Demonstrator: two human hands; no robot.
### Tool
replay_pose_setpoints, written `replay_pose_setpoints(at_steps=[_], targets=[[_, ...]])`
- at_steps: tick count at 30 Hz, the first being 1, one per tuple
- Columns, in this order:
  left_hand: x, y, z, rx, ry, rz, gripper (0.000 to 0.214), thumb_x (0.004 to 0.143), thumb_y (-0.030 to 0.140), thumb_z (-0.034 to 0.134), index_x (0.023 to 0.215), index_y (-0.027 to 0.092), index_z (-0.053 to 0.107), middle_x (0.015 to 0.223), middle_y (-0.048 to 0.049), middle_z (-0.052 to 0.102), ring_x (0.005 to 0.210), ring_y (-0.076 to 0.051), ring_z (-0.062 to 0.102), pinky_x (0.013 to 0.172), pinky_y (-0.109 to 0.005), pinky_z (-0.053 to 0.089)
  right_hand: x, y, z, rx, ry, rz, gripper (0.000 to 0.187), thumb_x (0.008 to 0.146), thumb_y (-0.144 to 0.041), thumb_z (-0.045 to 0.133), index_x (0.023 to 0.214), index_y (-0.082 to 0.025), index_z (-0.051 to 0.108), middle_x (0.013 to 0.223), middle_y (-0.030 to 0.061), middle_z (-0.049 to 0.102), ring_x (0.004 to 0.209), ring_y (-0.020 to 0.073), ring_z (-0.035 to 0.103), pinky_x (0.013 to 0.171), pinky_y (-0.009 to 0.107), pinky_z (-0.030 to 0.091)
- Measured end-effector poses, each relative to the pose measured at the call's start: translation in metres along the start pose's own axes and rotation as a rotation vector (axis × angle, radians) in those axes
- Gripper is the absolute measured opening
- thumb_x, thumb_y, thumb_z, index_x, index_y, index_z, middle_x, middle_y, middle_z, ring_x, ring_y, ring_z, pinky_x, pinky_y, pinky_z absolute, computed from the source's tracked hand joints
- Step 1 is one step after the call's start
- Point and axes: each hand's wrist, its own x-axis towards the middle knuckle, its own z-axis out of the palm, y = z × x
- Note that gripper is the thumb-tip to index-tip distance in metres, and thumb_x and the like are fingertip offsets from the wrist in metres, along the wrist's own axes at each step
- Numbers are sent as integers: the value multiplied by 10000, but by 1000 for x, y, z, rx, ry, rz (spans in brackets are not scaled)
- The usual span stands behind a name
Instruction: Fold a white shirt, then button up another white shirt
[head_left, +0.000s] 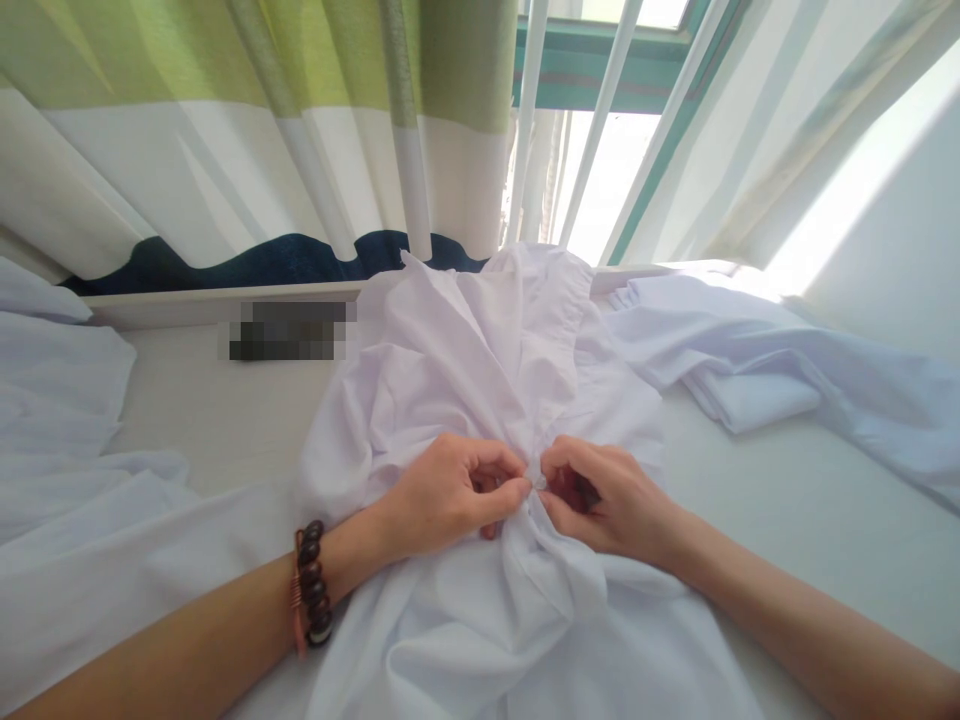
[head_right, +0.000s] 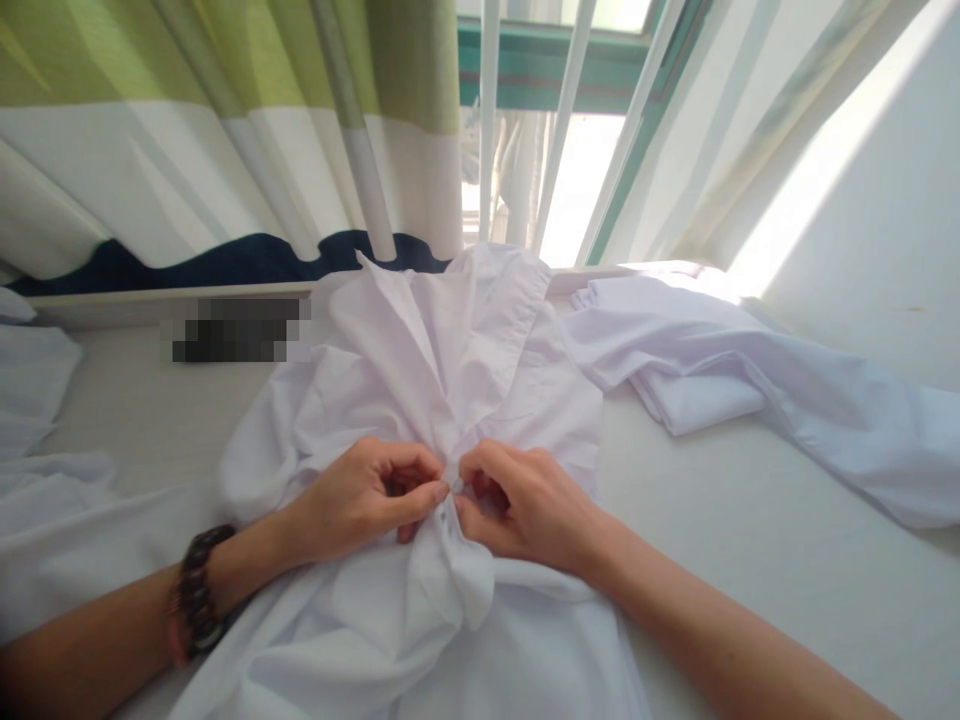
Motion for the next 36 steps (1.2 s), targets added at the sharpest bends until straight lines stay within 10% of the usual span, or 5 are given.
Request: replay_pose_setpoints(at_steps=[10, 36], targets=[[0, 1, 1, 88, 52, 1, 152, 810, 273, 584, 722, 153, 617, 488, 47, 563, 452, -74, 510, 455, -164, 385, 0, -4, 4, -167, 145, -119, 74, 829, -159, 570, 875, -200, 530, 644, -45, 575, 464, 62, 504, 482, 182, 409], [1, 4, 1, 248, 51, -14, 165, 831, 253, 522, 735, 154, 611, 505, 41, 579, 475, -83, 527, 476, -159, 393, 2, 7, -1, -206, -25, -201, 69, 939, -228, 501, 928, -177, 546, 647, -35, 621, 498, 78, 533, 501, 197, 380]])
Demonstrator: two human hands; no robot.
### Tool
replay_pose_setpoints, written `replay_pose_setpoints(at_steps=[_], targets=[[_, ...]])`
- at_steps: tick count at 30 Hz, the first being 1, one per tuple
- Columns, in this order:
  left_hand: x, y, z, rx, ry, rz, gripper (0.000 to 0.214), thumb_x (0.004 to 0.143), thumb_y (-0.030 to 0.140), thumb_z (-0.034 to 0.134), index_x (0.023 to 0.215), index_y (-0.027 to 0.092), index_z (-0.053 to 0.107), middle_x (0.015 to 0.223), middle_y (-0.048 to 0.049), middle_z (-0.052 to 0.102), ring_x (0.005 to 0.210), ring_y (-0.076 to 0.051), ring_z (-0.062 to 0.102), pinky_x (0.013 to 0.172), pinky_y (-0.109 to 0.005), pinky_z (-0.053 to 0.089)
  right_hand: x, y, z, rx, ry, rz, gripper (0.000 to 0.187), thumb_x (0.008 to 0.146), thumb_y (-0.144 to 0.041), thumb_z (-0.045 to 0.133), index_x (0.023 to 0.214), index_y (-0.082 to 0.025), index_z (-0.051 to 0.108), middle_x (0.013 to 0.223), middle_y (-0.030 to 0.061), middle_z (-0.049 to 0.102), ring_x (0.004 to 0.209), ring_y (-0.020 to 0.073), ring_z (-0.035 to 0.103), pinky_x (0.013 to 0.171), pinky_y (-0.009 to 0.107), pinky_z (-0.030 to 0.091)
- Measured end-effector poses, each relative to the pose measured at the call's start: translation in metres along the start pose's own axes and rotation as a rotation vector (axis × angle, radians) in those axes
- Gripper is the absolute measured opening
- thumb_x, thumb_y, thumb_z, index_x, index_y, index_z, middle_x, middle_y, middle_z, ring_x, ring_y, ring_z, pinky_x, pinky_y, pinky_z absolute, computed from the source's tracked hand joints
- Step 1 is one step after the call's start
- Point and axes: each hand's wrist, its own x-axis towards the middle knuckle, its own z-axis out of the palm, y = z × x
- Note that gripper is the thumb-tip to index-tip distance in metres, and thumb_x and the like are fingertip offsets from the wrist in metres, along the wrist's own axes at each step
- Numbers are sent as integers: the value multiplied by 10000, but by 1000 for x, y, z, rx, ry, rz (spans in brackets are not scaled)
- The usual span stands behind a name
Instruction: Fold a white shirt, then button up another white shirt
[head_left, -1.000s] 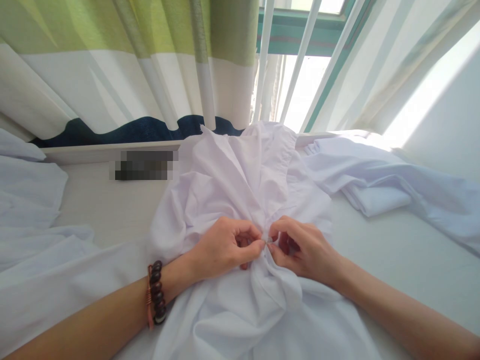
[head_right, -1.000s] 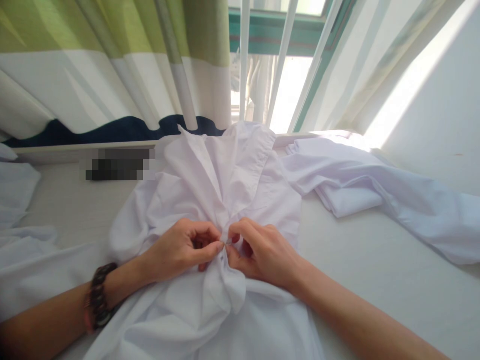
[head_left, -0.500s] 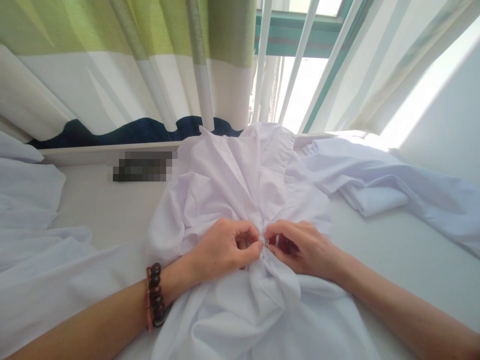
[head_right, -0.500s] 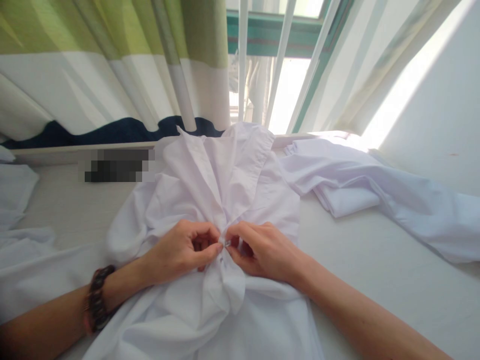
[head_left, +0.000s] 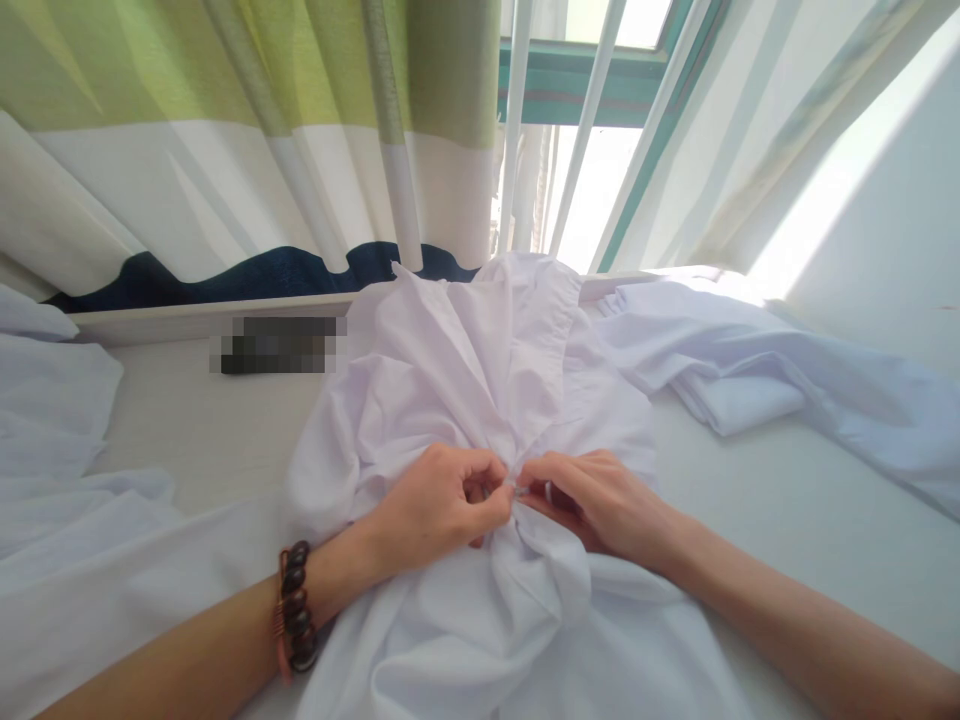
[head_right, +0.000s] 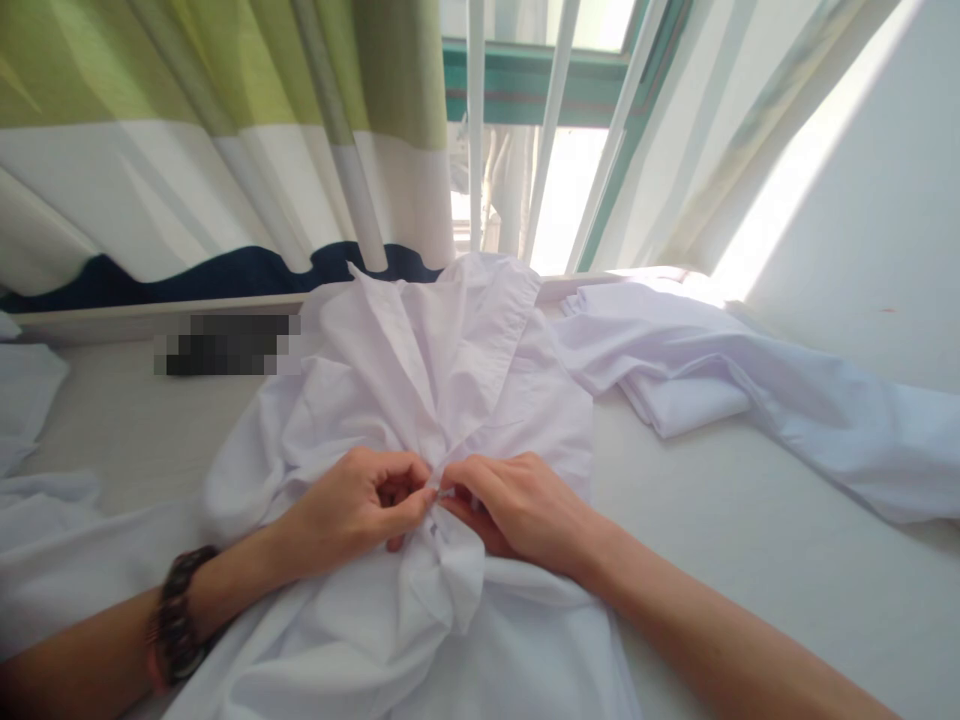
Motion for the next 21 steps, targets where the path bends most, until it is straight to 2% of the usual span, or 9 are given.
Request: replay_pose_setpoints(at_steps=[14, 21], targets=[[0, -1, 0, -12, -15, 16, 137, 818, 243, 537, 743, 157, 612, 501, 49, 573, 469, -80, 517, 473, -154, 390, 2, -1, -2, 58, -11, 5, 31, 913, -222, 519, 917, -193, 509, 653, -50, 592, 465, 57, 468, 485, 180, 372], [1, -3, -2, -34, -47, 35, 125, 826, 225, 531, 743, 160, 597, 510, 49, 574, 482, -78, 520, 481, -153, 391, 3, -5, -2, 84, -45, 59, 51, 918, -221, 510, 885, -193, 483, 603, -72, 503, 467, 60, 414, 479, 182, 337]])
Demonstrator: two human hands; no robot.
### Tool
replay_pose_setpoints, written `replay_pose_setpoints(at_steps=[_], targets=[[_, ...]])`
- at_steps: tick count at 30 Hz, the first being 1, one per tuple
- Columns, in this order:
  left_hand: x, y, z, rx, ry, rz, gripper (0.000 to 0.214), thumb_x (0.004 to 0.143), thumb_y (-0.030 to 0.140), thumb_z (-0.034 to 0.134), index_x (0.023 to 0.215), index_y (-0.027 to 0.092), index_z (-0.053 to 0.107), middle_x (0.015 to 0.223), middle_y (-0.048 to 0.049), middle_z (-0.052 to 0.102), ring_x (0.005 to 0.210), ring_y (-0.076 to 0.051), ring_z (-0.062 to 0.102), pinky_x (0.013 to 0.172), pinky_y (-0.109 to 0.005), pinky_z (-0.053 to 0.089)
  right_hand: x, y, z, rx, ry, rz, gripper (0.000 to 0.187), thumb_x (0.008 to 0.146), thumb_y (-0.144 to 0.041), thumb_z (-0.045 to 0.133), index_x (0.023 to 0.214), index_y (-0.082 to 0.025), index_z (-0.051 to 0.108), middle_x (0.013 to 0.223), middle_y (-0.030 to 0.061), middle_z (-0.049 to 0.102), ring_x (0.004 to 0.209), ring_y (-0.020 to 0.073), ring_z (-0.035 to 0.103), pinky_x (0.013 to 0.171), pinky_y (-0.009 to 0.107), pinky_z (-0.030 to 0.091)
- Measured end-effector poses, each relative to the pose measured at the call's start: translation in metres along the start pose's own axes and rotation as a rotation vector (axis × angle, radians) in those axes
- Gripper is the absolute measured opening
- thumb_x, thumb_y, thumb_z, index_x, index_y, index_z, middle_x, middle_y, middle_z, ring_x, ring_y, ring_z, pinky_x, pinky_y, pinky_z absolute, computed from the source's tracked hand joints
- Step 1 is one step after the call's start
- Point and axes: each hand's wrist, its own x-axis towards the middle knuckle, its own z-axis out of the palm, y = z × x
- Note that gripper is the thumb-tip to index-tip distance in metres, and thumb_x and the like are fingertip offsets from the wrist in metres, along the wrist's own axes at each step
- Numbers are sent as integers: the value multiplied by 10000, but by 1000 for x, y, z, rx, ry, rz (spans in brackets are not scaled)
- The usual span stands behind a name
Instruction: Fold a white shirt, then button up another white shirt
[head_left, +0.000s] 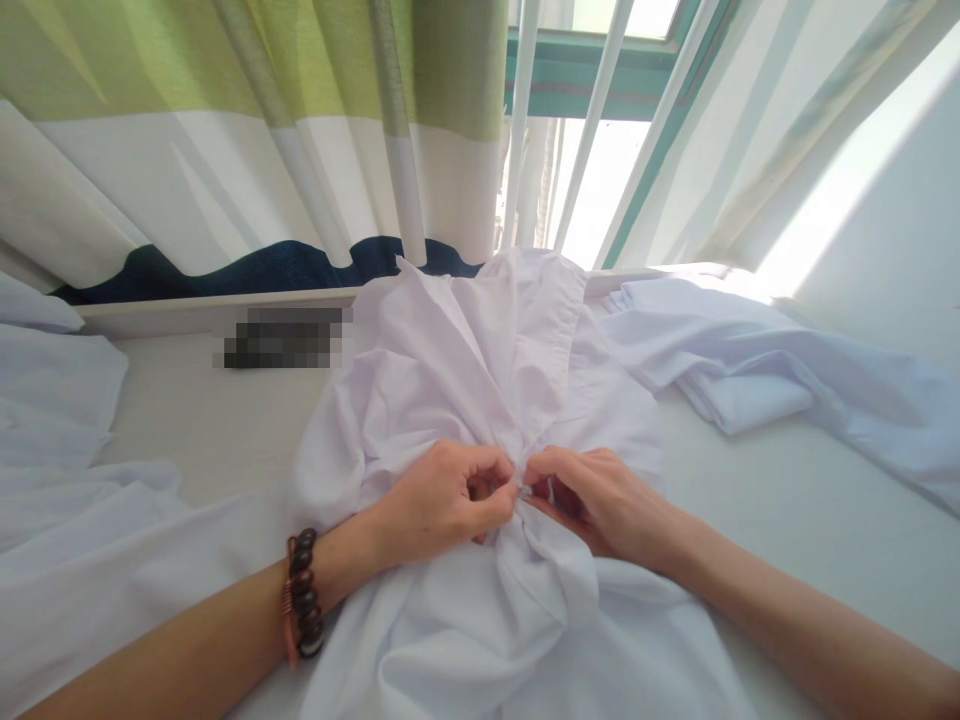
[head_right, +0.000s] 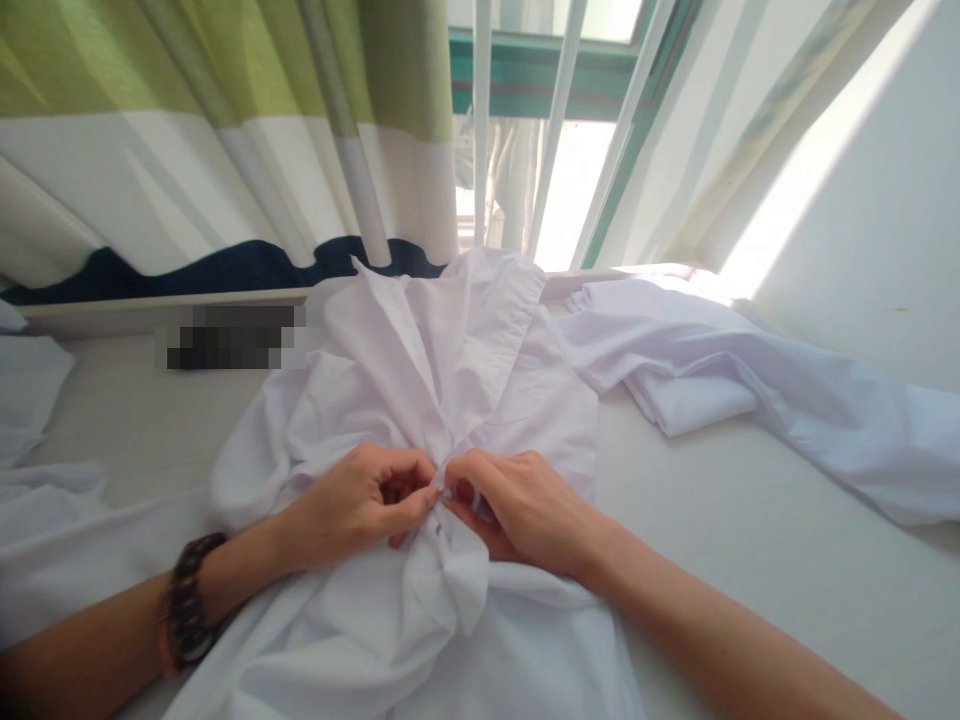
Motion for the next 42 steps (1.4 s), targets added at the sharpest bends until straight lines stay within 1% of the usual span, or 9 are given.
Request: replay_pose_setpoints(at_steps=[6, 9, 16, 23, 32, 35, 37, 39, 42], targets=[[-1, -1, -1, 0, -18, 17, 134, 834, 223, 532, 728, 160, 584, 507, 53, 565, 479, -75, 514, 484, -153, 390, 0, -2, -2, 68, -50, 52, 59, 889, -193, 523, 897, -195, 464, 602, -81, 456, 475, 63, 384, 481, 181, 323], [-1, -2, 0, -6, -18, 25, 131, 836, 226, 533, 732, 161, 580, 505, 55, 555, 478, -76, 507, 479, -156, 385, 0, -3, -3, 89, -67, 63, 64, 869, -169, 521, 862, -193, 463, 589, -78, 444, 470, 67, 366, 479, 188, 312], [0, -4, 1, -15, -5, 51, 144, 848, 245, 544, 738, 162, 587, 502, 60, 551, 469, -70, 506, 475, -149, 383, 2, -2, -4, 67, -70, 56, 125, 902, -204, 475, 784, -180, 507, 609, -38, 484, 509, 87, 391, 511, 210, 317], [0, -2, 0, 13, -16, 56, 150, 860, 239, 526, 751, 162, 596, 508, 57, 552, 474, -70, 498, 471, -151, 374, 2, -2, -5, 59, -86, 56, 158, 921, -211, 459, 786, -173, 534, 636, -20, 525, 531, 93, 415, 536, 215, 329], [-1, -4, 2, -73, 2, 29, 166, 879, 296, 539, 778, 169, 576, 509, 60, 536, 479, -75, 508, 473, -161, 384, 1, 0, -6, 64, -112, 65, 142, 945, -181, 376, 831, -197, 459, 696, -28, 493, 562, 94, 410, 557, 222, 325], [0, -3, 3, -152, 85, 7, 151, 852, 323, 594, 890, 189, 534, 621, 63, 566, 499, -76, 536, 470, -165, 404, 2, 0, -5, 70, -98, 76, 141, 951, -179, 370, 828, -207, 434, 683, -37, 479, 546, 93, 400, 538, 219, 319], [1, -3, 4, -211, 125, -3, 233, 827, 320, 631, 982, 206, 499, 768, 52, 594, 513, -67, 553, 461, -165, 414, 3, 1, -4, 50, -80, 73, 146, 957, -193, 369, 831, -209, 439, 683, -32, 495, 545, 97, 410, 535, 223, 320], [2, -3, 4, -254, 118, -12, 297, 818, 319, 640, 1045, 215, 479, 851, 39, 595, 521, -64, 558, 437, -163, 406, 3, 2, -2, 15, -50, 65, 146, 964, -222, 381, 845, -206, 464, 686, -21, 525, 548, 103, 431, 539, 230, 323], [4, -4, 2, -272, 70, -31, 308, 809, 323, 647, 1033, 204, 473, 791, 47, 581, 509, -62, 532, 423, -159, 391, 2, 1, 0, 6, -22, 73, 156, 955, -270, 431, 838, -198, 505, 675, -13, 554, 552, 106, 453, 547, 236, 328]])
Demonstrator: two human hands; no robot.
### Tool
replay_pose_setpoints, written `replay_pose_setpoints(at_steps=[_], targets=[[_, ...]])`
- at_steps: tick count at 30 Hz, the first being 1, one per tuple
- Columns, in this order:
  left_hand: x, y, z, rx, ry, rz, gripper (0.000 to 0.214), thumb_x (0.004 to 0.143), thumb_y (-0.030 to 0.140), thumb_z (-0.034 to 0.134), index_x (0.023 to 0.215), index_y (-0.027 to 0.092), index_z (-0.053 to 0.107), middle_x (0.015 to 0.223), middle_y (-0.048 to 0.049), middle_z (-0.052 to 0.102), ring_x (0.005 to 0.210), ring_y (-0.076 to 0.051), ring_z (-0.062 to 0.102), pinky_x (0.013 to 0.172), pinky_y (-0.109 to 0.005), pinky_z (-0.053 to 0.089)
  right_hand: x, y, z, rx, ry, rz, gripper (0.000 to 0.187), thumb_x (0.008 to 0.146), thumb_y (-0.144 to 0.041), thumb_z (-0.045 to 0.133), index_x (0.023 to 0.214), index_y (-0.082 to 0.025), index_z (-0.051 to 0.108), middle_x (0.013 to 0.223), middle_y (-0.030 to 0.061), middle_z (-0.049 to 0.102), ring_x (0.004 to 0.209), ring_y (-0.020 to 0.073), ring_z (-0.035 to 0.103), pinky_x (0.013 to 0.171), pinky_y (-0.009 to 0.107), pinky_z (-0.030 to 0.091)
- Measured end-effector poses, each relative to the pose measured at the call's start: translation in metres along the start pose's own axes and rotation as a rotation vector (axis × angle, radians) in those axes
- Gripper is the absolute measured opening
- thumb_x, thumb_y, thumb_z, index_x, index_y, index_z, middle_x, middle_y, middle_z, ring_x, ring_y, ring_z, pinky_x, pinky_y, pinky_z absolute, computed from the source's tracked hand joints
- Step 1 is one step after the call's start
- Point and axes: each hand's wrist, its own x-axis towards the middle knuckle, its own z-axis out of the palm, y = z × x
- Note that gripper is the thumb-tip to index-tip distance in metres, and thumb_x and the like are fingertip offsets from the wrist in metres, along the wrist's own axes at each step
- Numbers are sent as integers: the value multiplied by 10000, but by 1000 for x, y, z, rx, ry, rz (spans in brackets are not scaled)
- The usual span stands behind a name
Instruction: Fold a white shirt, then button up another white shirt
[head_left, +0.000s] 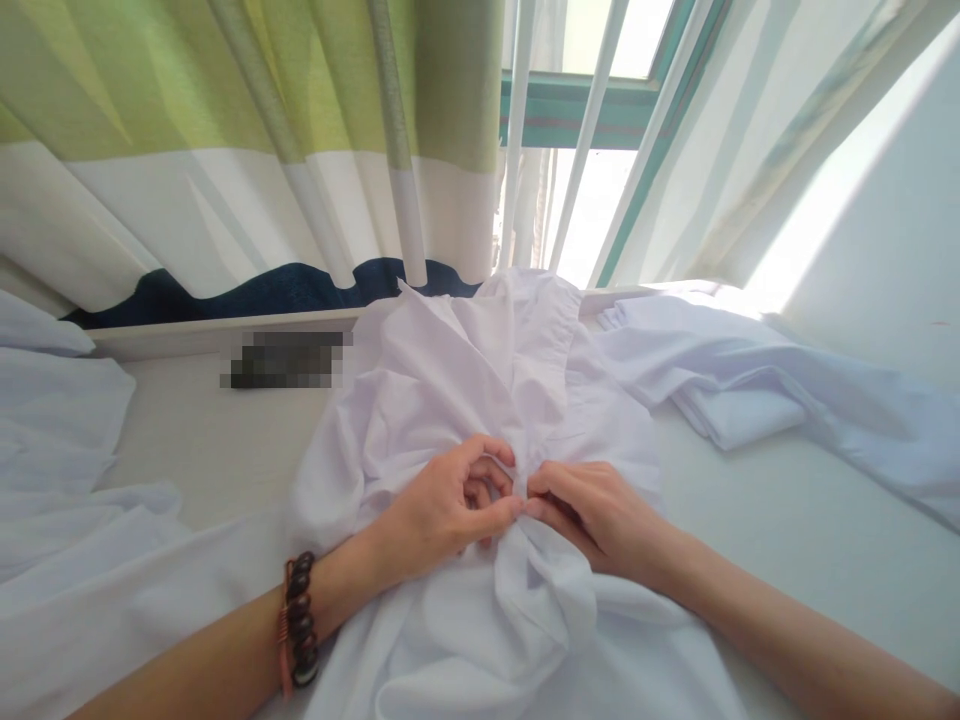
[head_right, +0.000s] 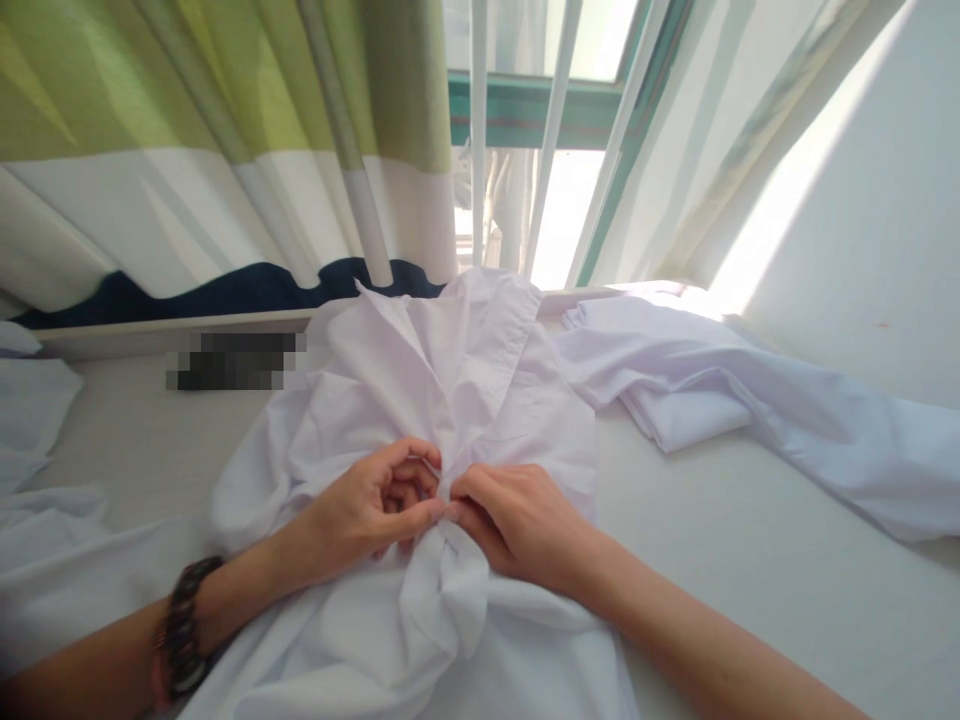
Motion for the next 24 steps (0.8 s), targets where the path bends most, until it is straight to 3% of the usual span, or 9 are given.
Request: replay_pose_setpoints(at_steps=[3, 6, 9, 12, 15, 18, 21, 24], targets=[[1, 2, -4, 39, -75, -21, 312, 765, 292, 690, 966, 190, 475, 751, 56, 577, 503, -56, 522, 456, -161, 396, 2, -1, -2, 131, 40, 150, 206, 940, -315, 460, 785, -191, 517, 629, -27, 523, 543, 99, 440, 530, 228, 330], [0, 8, -8, 72, -155, -88, 328, 726, 285, 718, 913, 182, 470, 748, 51, 588, 505, -66, 544, 467, -173, 397, 8, 1, -6, 396, 143, 371, 322, 949, -414, 420, 728, -189, 483, 559, -50, 460, 487, 87, 406, 488, 221, 334], [-3, 15, -8, 81, -175, -161, 349, 713, 307, 725, 886, 181, 450, 729, 44, 601, 499, -75, 540, 461, -181, 386, 15, 5, -10, 622, 202, 508, 381, 923, -528, 424, 769, -183, 477, 592, -44, 521, 437, 70, 436, 457, 217, 357], [-10, 18, -2, 63, -168, -240, 449, 663, 310, 768, 914, 188, 417, 754, 24, 638, 473, -78, 536, 419, -175, 353, 18, 5, -13, 742, 161, 602, 389, 867, -572, 496, 878, -183, 482, 652, -34, 589, 370, 52, 429, 363, 193, 297], [-19, 19, 7, -7, -217, -341, 575, 619, 293, 803, 1000, 194, 383, 762, 7, 672, 439, -84, 543, 387, -171, 362, 18, 2, -18, 826, 63, 683, 362, 849, -547, 528, 854, -189, 475, 511, -74, 539, 301, 44, 354, 297, 168, 229], [-24, 23, 8, -101, -284, -413, 620, 679, 407, 761, 1087, 193, 346, 730, -12, 694, 424, -106, 573, 409, -192, 430, 21, 0, -27, 864, 51, 666, 311, 817, -480, 590, 813, -193, 471, 455, -92, 486, 341, 68, 429, 286, 150, 267], [-16, 38, -6, -147, -149, -436, 584, 796, 587, 580, 1134, 175, 342, 715, -44, 703, 465, -134, 618, 426, -209, 469, 31, 0, -37, 861, 78, 616, 287, 796, -441, 614, 793, -199, 461, 462, -92, 484, 365, 86, 475, 282, 152, 287], [4, 53, -24, -174, 50, -410, 531, 844, 605, 499, 1122, 158, 424, 795, -80, 713, 545, -143, 650, 435, -204, 480, 48, 3, -36, 852, 150, 533, 286, 797, -428, 601, 732, -214, 421, 430, -102, 452, 327, 81, 440, 287, 162, 274]])
